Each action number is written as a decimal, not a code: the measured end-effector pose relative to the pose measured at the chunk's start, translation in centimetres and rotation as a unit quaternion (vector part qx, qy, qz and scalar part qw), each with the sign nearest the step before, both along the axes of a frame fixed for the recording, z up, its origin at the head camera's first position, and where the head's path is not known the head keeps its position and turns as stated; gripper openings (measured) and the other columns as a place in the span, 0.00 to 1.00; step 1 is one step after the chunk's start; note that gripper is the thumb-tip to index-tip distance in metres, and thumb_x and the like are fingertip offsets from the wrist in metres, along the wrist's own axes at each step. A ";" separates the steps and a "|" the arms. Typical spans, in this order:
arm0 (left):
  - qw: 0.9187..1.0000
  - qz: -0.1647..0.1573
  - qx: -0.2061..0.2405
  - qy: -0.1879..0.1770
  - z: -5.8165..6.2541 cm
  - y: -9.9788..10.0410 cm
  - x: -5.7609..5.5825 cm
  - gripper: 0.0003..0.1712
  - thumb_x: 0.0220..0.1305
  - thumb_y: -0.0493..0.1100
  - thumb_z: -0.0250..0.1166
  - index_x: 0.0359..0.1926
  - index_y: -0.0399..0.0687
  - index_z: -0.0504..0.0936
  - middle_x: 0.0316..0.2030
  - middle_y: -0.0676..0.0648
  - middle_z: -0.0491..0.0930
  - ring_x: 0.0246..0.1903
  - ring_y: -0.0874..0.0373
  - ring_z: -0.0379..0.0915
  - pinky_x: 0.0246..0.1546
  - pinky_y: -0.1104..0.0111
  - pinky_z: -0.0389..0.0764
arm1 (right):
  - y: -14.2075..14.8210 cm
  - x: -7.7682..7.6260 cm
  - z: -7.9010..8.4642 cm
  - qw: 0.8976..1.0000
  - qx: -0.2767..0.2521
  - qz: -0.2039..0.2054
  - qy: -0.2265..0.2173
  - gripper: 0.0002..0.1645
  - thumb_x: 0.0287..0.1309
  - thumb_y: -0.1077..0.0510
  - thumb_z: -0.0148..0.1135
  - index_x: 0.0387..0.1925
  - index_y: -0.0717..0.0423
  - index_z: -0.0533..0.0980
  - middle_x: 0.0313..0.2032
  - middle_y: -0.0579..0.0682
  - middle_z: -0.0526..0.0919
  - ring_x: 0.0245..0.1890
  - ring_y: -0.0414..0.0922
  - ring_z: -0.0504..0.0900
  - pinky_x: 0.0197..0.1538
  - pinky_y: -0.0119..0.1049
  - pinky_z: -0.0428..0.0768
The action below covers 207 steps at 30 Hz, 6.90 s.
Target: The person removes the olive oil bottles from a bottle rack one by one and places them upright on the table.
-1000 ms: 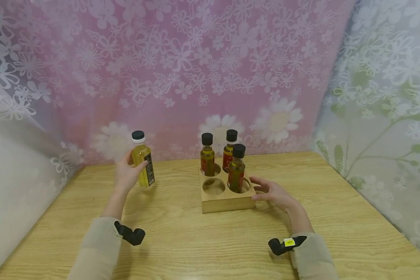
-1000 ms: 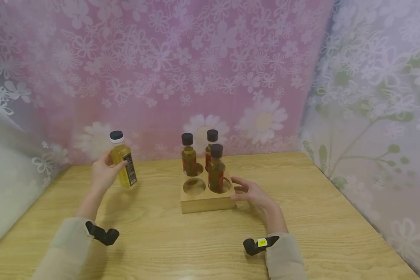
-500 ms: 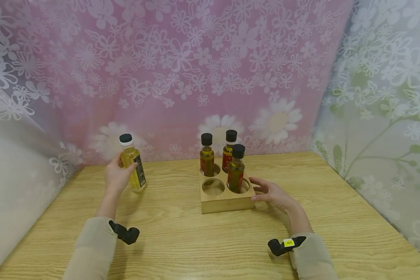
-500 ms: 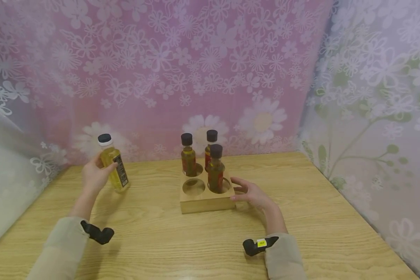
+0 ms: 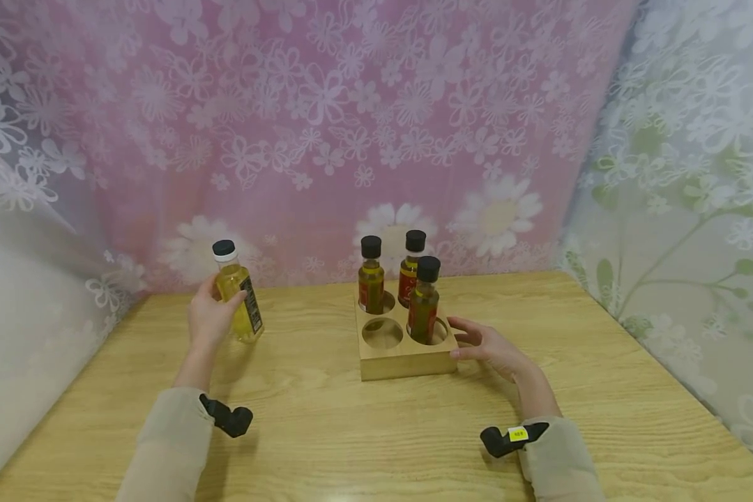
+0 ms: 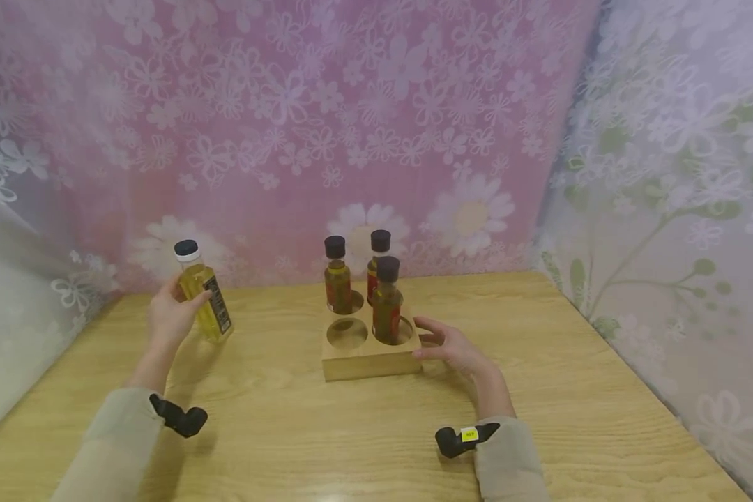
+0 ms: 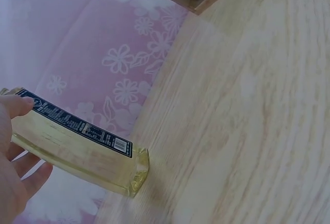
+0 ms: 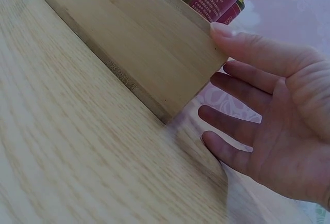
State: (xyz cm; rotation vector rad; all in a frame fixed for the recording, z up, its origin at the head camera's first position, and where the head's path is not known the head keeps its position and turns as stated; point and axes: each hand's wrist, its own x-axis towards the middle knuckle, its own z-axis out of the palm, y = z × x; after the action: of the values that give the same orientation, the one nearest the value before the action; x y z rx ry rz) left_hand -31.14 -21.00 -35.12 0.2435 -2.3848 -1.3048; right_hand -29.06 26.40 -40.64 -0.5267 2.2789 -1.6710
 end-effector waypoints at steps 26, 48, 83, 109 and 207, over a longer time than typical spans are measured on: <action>0.987 0.051 0.015 0.151 0.3 2.6 1.6 0.29 0.59 0.42 0.65 0.57 0.30 0.68 0.46 0.35 0.73 0.46 0.44 0.70 0.44 0.58 0.72 | 0.2 0.1 0.2 1.000 -0.002 -0.007 -0.011 0.48 0.54 0.58 0.65 0.70 0.63 0.50 0.68 0.63 0.51 0.66 0.64 0.52 0.63 0.62 0.49; 0.991 -0.043 -0.006 0.123 1.4 8.1 0.9 0.27 0.58 0.48 0.65 0.55 0.38 0.72 0.41 0.40 0.79 0.39 0.47 0.76 0.39 0.57 0.75 | -0.1 0.1 0.0 1.000 -0.005 -0.011 -0.012 0.48 0.53 0.57 0.66 0.70 0.62 0.51 0.69 0.62 0.52 0.66 0.64 0.53 0.63 0.60 0.51; 0.979 -0.201 0.019 -0.010 1.3 16.9 -2.6 0.43 0.54 0.54 0.68 0.66 0.42 0.61 0.56 0.39 0.69 0.55 0.45 0.65 0.52 0.54 0.70 | -0.1 0.3 0.3 1.000 -0.002 -0.006 -0.004 0.46 0.55 0.59 0.64 0.69 0.64 0.51 0.68 0.63 0.51 0.65 0.64 0.53 0.63 0.61 0.51; 0.978 -0.206 0.015 -0.014 0.8 19.6 -3.3 0.32 0.56 0.45 0.69 0.59 0.40 0.68 0.49 0.41 0.74 0.47 0.48 0.74 0.44 0.58 0.77 | -0.1 0.4 -0.1 1.000 -0.002 -0.009 0.004 0.46 0.54 0.57 0.65 0.69 0.62 0.52 0.68 0.61 0.54 0.65 0.63 0.56 0.63 0.59 0.55; 0.999 -0.043 -0.004 0.023 -0.6 9.2 -1.4 0.32 0.58 0.51 0.65 0.58 0.39 0.67 0.49 0.39 0.68 0.46 0.44 0.70 0.47 0.52 0.73 | -0.1 0.3 0.1 1.000 0.004 -0.002 -0.001 0.47 0.55 0.56 0.65 0.69 0.64 0.51 0.68 0.63 0.53 0.65 0.63 0.55 0.62 0.58 0.57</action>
State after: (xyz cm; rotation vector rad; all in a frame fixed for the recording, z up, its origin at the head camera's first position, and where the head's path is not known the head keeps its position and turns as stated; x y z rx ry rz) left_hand -32.58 -11.83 -35.68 0.1078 -2.3865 -1.3234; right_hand -28.80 26.28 -40.50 -0.5186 2.2847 -1.6638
